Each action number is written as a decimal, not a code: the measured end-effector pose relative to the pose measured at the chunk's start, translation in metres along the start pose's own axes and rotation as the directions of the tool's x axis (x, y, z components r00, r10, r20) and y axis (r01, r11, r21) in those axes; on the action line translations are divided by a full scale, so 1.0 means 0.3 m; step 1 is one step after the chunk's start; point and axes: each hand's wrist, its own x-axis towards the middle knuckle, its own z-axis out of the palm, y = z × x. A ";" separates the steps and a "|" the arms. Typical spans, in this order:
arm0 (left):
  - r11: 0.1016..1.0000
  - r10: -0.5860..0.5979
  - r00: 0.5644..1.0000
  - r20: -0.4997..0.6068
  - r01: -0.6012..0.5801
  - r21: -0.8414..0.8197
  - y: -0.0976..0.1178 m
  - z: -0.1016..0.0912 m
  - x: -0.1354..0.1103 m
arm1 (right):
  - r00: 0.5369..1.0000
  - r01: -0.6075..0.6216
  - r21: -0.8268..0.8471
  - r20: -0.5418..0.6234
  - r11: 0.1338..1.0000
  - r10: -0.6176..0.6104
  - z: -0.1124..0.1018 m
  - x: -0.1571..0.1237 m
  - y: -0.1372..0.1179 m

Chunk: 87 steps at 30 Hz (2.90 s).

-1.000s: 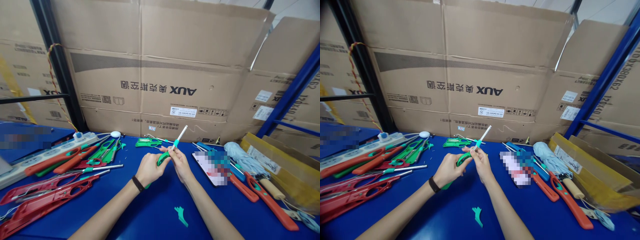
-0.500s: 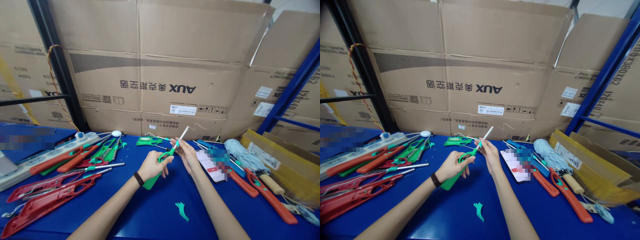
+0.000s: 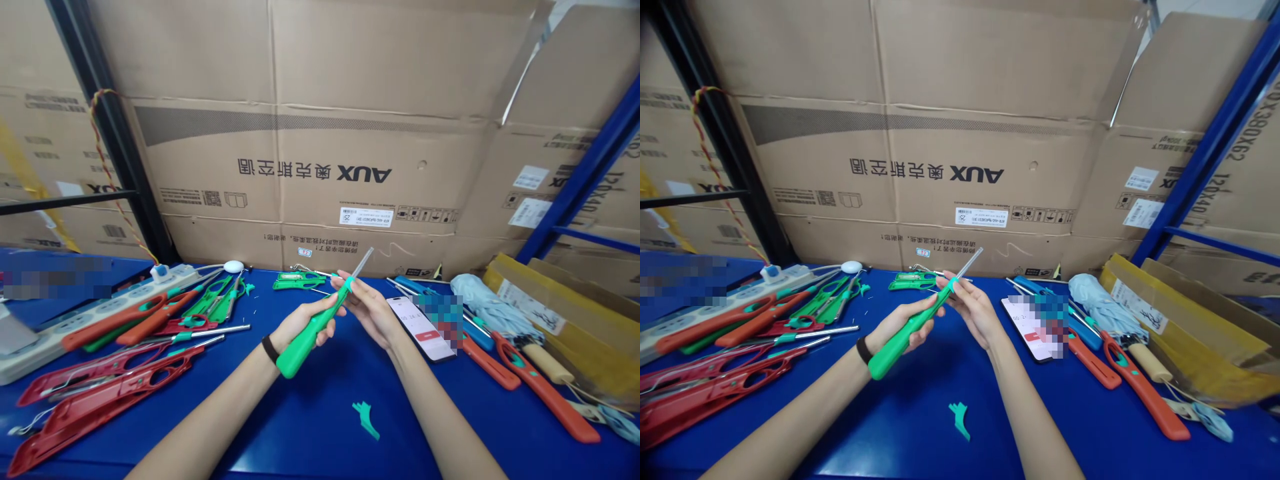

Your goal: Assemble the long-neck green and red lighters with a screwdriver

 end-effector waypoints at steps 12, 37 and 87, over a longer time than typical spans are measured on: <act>0.726 0.358 0.923 -0.143 -0.179 0.664 -0.031 0.027 -0.012 | 0.986 -0.002 -0.125 -0.165 0.992 -0.019 -0.023 0.014 0.008; 0.998 0.057 0.996 -0.073 -0.059 -0.023 -0.031 0.046 -0.004 | 0.987 -0.008 -0.269 -0.155 0.963 -0.035 -0.011 -0.010 0.025; 0.787 -0.244 0.945 0.217 0.324 -0.526 -0.011 -0.006 0.022 | 0.981 -0.126 -0.099 -0.162 0.987 0.109 0.026 -0.018 0.009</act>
